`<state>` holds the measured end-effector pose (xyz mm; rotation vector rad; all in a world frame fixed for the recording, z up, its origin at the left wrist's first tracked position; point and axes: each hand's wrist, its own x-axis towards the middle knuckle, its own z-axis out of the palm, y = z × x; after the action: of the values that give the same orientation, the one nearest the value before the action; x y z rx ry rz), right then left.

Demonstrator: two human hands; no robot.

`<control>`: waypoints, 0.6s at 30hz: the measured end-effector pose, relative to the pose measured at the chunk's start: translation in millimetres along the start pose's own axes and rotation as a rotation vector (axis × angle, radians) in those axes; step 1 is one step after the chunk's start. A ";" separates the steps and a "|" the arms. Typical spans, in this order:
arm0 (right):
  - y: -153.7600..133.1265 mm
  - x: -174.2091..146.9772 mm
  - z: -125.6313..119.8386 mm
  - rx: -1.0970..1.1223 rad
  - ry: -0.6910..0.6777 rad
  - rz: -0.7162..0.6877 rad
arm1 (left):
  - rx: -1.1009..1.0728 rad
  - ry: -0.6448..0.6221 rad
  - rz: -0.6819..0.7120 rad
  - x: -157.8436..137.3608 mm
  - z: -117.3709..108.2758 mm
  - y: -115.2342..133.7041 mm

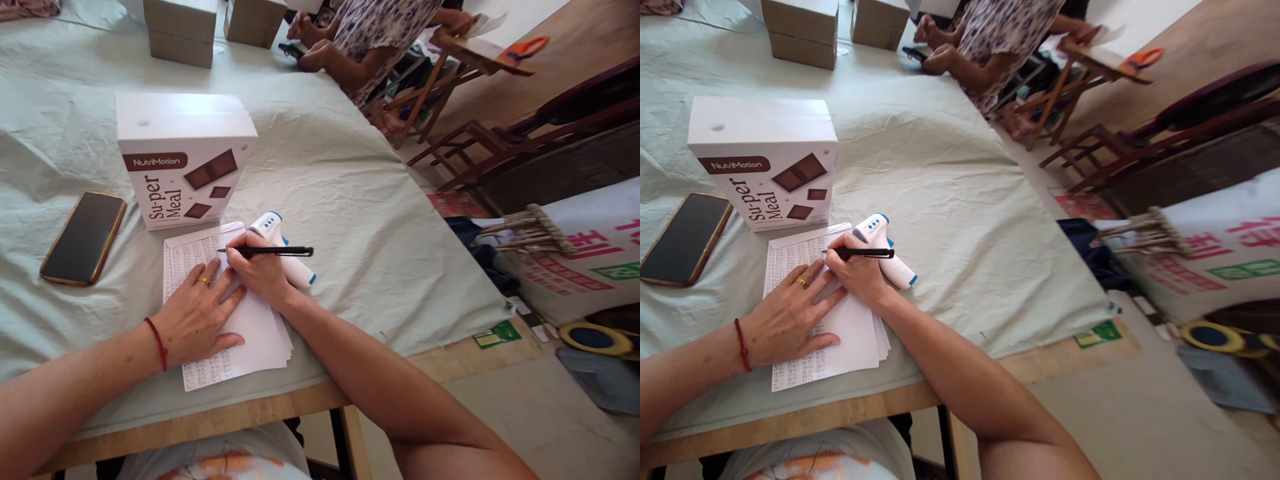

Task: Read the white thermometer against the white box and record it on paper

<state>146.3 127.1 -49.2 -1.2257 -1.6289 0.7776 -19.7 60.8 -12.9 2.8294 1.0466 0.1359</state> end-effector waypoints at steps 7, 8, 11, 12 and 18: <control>2.7 1.8 -1.2 0.002 0.014 0.020 | -0.012 0.008 -0.006 -1.3 1.6 -0.3; 3.1 2.1 -1.3 0.003 0.017 0.020 | -0.009 0.008 -0.005 -1.2 1.7 -0.2; 3.4 2.5 -1.2 0.009 0.019 0.015 | 0.006 0.011 -0.005 -0.4 1.5 0.2; 3.2 2.6 -1.2 0.014 0.019 0.012 | 0.014 0.010 -0.005 -0.1 1.3 0.4; 1.7 2.7 -0.4 0.016 0.024 -0.003 | 0.048 -0.013 0.014 1.0 -1.1 1.0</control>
<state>147.1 130.2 -49.7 -1.2169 -1.6012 0.7700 -18.5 60.9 -11.6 2.8765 1.0413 0.0943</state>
